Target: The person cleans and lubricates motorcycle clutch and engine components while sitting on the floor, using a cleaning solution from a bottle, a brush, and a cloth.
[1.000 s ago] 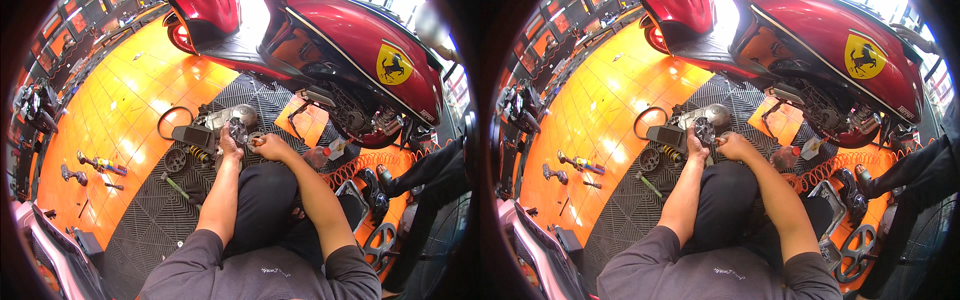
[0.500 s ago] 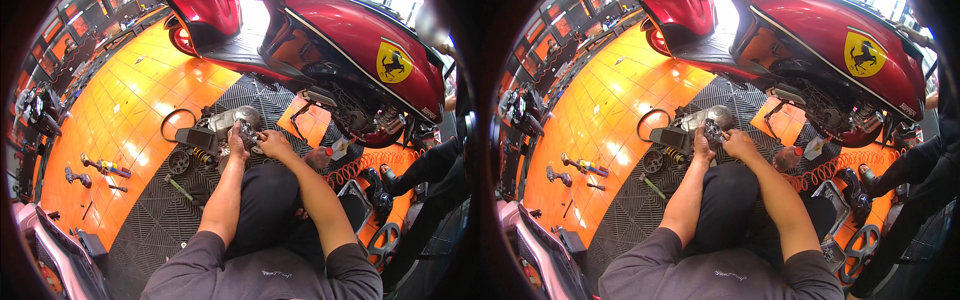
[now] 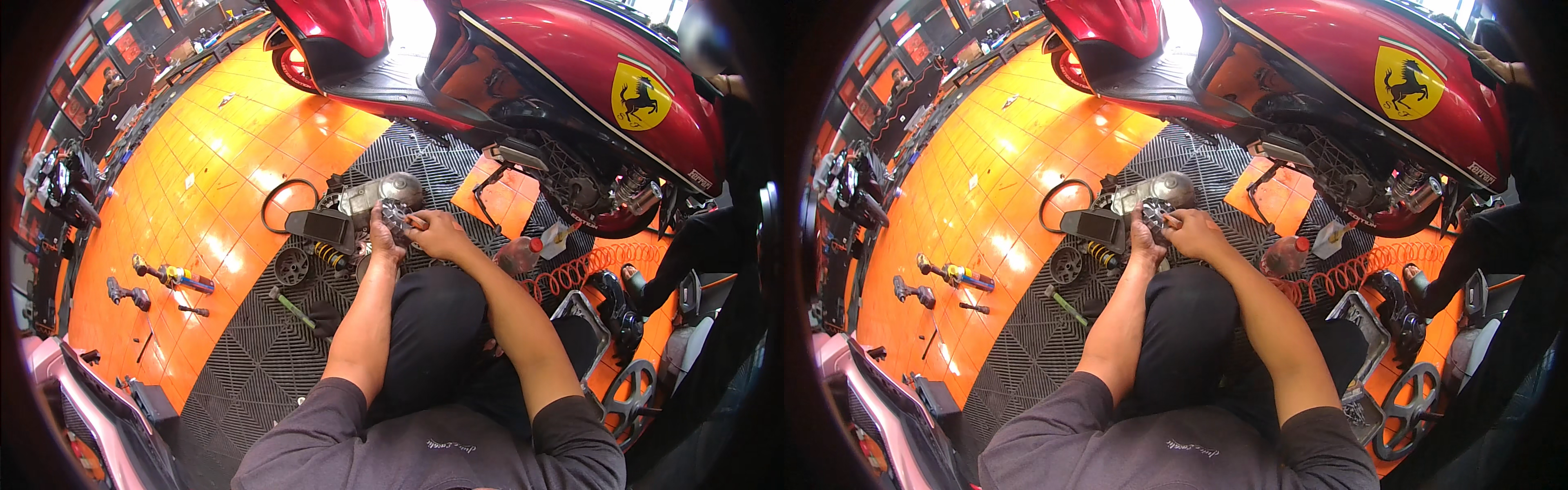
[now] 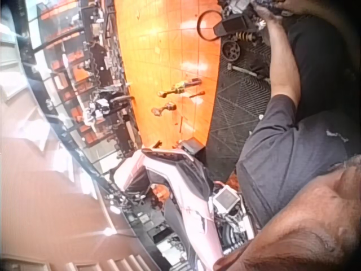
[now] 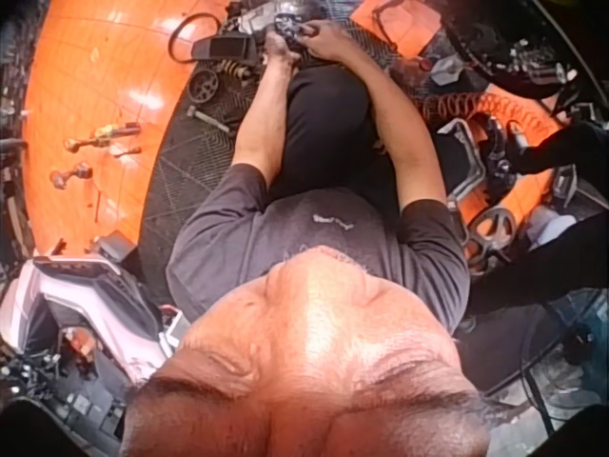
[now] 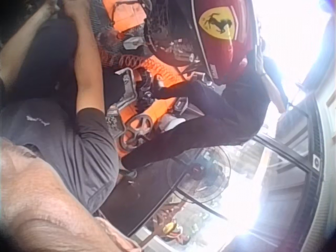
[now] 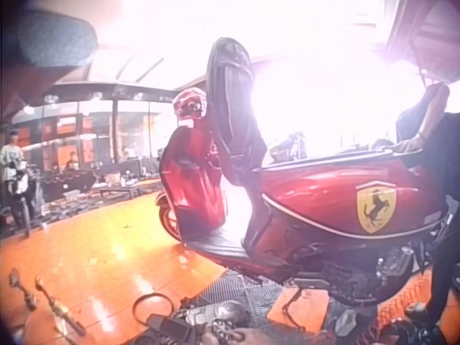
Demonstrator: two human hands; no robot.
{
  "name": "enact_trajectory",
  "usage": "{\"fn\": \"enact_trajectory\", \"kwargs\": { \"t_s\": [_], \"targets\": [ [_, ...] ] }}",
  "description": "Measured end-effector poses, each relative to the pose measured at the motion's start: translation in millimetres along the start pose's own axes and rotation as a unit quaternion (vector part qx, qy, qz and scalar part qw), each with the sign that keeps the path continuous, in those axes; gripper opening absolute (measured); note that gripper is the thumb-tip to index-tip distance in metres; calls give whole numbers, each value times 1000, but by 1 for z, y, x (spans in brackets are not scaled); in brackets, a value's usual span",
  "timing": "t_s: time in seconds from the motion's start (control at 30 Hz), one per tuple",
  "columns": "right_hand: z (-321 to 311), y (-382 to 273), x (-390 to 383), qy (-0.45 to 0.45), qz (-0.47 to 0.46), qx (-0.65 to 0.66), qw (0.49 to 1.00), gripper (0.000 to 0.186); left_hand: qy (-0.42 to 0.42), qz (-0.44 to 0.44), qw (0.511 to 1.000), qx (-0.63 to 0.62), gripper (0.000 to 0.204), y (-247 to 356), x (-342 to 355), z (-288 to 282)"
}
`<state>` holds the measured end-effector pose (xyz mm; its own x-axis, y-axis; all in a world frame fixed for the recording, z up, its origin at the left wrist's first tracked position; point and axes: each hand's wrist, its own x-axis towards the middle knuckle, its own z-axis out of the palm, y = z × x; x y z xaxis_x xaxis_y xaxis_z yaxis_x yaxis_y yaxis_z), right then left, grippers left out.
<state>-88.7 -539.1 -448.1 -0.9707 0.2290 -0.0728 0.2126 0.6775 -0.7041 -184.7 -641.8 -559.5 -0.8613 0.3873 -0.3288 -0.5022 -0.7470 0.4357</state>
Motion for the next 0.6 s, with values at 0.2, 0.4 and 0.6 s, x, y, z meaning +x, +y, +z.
{"fn": "enact_trajectory", "kwargs": {
  "t_s": [0.2, 0.4, 0.6],
  "targets": [
    [4, 18, 4, -71, 0, 55, 996, 44, 11, 13, 999, -33, 50, 5, -2, -2],
    [11, 33, -12, -75, -1, 116, 990, 39, 111, 39, 982, -146, 73, 25, -10, -38],
    [32, 64, -29, -79, 20, 357, 931, 30, 58, -30, 996, -59, 48, 27, 12, -70]
  ]
}}
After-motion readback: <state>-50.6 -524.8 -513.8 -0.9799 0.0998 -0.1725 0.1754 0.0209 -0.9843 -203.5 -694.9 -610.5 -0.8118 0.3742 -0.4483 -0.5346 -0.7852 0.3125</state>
